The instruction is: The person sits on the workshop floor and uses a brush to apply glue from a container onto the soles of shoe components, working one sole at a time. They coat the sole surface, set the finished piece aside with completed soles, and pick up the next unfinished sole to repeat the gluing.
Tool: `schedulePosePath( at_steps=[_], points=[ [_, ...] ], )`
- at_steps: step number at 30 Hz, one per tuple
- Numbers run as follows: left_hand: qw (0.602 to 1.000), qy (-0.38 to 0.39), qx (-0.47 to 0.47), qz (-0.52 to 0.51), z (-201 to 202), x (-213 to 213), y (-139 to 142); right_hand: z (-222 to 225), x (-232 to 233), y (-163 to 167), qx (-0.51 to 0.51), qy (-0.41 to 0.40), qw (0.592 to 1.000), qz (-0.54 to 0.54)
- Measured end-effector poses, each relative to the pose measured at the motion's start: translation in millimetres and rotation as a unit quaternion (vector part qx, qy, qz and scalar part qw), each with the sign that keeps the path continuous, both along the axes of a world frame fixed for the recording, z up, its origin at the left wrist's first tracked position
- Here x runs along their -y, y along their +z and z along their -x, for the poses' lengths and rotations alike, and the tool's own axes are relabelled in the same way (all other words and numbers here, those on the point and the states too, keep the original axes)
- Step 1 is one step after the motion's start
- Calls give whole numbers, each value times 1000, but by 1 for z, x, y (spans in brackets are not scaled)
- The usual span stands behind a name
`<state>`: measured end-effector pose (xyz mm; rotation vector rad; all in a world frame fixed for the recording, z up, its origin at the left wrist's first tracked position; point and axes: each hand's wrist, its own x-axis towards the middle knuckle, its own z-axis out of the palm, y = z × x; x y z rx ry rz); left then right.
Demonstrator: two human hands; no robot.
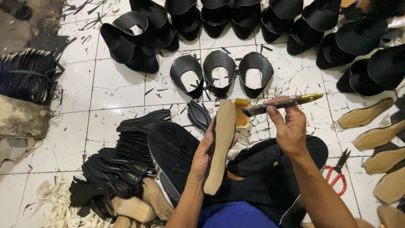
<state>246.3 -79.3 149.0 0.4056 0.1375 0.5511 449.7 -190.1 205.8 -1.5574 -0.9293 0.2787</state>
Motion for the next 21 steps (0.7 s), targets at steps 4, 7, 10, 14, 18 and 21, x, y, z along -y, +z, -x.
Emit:
schedulePosePath(
  at_steps=[4,7,10,14,18,21],
  points=[
    [997,-23,-50,-60,-3,8,-2,10,-19,26,115,-6,993,8],
    [992,-37,-74,-92,-3,10,-2,14,-28,31,143,-18,989,32],
    [992,-37,-61,-102,-5,9,-2,20,-28,27,184,15,983,22],
    [1000,-13,5,10,-13,4,-2,34,-19,16,200,68,977,14],
    [997,-10,39,64,-20,-4,-7,48,-12,7,248,111,962,0],
    [992,-5,91,92,-22,-10,-13,59,-6,3,239,145,960,2]
  ],
)
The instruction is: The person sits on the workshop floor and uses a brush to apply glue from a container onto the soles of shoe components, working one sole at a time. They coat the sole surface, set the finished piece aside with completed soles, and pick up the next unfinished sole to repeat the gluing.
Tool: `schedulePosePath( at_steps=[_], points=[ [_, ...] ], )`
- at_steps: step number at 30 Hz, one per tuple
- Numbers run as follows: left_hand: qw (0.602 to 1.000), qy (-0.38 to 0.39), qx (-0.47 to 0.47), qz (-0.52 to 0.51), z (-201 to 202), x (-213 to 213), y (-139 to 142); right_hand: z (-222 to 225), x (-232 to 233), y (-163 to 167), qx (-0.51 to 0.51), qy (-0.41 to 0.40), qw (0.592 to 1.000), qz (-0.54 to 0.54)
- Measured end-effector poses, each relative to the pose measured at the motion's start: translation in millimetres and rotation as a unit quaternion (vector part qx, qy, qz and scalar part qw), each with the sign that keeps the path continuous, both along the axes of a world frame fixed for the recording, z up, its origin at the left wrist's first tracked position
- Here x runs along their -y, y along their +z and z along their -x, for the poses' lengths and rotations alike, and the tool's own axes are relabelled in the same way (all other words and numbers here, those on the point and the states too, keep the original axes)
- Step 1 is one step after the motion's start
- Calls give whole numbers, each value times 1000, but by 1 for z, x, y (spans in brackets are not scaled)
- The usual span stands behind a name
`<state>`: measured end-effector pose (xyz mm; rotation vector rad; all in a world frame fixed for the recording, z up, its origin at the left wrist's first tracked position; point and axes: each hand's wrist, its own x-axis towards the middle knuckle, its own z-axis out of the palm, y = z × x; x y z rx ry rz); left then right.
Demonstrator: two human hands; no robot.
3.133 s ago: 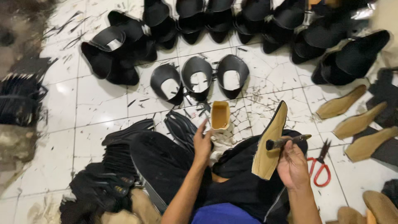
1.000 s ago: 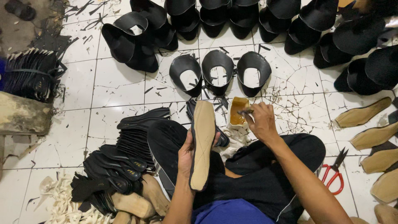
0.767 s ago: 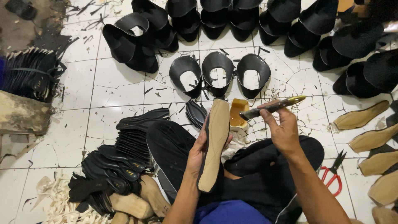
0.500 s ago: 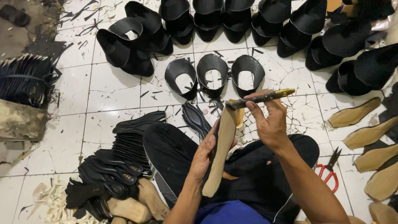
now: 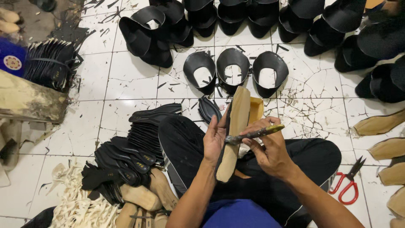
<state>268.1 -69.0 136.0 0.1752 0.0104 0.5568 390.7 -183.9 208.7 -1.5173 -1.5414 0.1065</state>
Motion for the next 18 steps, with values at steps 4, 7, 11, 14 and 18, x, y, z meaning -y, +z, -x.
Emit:
schedulePosePath(
  at_steps=[4,7,11,14,18],
  points=[
    [998,44,-39,-39,-1,-7,-7,18,9,-2,-9,30,999,12],
    [991,97,-90,-9,-5,-12,-11,29,12,1,11,51,999,0],
    [977,153,-145,31,-8,-24,-14,38,22,4,49,91,994,20],
    [973,149,-161,70,-7,-31,-16,33,25,-3,25,121,992,11],
    [984,134,-87,77,-8,-33,-20,22,15,-23,-236,27,971,-27]
  ],
)
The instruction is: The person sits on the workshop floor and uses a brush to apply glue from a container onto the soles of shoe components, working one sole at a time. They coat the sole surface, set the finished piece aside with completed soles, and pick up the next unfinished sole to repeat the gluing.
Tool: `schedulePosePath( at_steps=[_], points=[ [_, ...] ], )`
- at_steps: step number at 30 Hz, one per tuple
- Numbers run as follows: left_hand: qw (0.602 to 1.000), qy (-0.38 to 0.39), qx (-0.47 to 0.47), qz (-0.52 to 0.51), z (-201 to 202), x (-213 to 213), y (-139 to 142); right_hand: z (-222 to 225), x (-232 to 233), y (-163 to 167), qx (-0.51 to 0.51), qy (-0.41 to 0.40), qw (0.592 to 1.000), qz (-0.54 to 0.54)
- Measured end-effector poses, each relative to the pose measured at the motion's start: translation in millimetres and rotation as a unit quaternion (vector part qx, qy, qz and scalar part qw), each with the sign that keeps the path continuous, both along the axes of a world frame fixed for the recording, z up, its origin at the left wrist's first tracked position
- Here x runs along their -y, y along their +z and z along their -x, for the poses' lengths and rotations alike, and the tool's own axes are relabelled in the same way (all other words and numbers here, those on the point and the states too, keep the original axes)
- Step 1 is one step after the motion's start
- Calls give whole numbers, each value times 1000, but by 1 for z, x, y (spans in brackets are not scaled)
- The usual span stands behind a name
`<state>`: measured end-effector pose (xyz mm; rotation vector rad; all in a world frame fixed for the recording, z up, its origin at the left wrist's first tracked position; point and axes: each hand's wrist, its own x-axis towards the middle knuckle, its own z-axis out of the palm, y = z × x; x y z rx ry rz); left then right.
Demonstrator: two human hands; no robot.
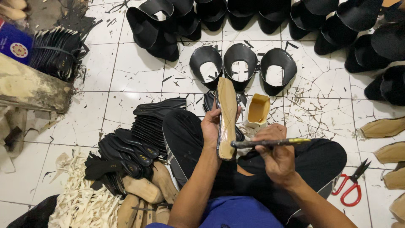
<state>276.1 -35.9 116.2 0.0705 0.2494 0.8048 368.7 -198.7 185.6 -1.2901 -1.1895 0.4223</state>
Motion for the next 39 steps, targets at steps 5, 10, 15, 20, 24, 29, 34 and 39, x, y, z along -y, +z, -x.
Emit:
schedulePosePath(
  at_steps=[5,10,15,20,24,29,34,39],
  points=[
    [996,21,40,81,-7,-9,-9,15,5,-11,145,-59,987,34],
    [996,-48,-50,-61,3,-26,-8,7,23,-19,85,-43,995,34],
    [973,27,-110,-202,29,-6,22,-73,-31,-71,69,-212,965,136],
    [979,-2,176,-103,69,8,48,-112,-67,-125,284,-188,881,327],
    [987,-35,140,-70,75,7,35,-109,-79,-139,367,-120,858,339],
    [988,-76,131,26,72,9,6,-108,-61,-117,351,-158,872,302],
    [984,-133,121,-5,60,16,5,-104,-38,-57,164,-130,910,358],
    [984,-169,31,-51,45,38,21,-82,-31,3,55,-149,981,110]
  ],
)
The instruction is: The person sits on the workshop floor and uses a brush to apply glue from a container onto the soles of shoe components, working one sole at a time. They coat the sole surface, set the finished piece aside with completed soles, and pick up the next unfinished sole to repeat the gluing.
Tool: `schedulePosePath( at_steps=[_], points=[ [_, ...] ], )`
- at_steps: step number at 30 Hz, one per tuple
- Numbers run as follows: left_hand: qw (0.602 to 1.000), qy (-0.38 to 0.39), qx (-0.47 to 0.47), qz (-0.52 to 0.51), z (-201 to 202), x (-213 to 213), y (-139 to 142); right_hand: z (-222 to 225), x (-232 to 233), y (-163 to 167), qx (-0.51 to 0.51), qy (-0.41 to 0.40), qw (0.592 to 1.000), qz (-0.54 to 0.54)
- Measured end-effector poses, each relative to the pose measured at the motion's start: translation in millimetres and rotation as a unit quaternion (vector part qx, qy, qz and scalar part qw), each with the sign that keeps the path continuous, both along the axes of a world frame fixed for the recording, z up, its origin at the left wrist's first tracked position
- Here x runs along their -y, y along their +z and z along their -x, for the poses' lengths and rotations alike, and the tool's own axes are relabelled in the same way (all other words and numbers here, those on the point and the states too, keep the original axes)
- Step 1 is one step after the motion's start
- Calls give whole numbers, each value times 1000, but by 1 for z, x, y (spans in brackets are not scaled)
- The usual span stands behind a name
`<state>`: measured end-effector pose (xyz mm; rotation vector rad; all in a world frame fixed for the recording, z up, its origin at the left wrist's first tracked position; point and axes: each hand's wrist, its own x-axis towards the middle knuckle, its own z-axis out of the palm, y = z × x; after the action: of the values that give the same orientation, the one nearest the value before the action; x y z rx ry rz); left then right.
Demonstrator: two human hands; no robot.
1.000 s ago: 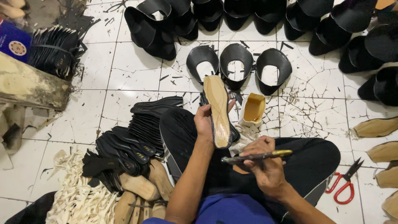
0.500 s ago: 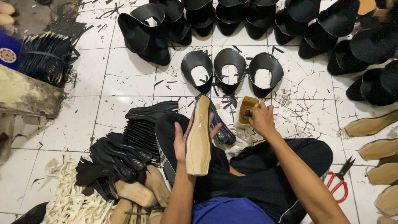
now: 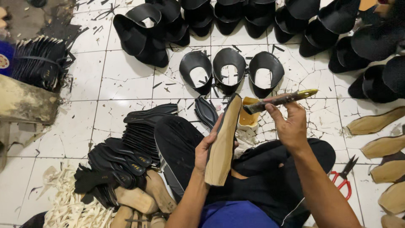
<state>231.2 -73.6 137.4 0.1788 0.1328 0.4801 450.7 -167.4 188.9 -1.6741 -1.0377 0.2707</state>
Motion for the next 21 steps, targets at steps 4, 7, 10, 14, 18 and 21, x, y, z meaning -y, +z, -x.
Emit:
schedulePosePath(
  at_steps=[4,7,10,14,18,21],
  points=[
    [998,-25,-9,-54,-7,7,5,3,-21,27,82,-8,996,-38],
    [995,0,-7,-99,-11,7,3,15,-22,30,16,8,1000,20],
    [992,40,16,-117,-17,8,2,34,-13,24,91,56,994,-13],
    [989,59,-30,-135,-29,7,4,54,1,16,98,84,992,6],
    [990,77,-3,-115,-37,3,3,67,7,16,102,119,988,-15],
    [994,90,7,-62,-37,-2,-6,77,9,18,131,155,979,-31]
  ],
)
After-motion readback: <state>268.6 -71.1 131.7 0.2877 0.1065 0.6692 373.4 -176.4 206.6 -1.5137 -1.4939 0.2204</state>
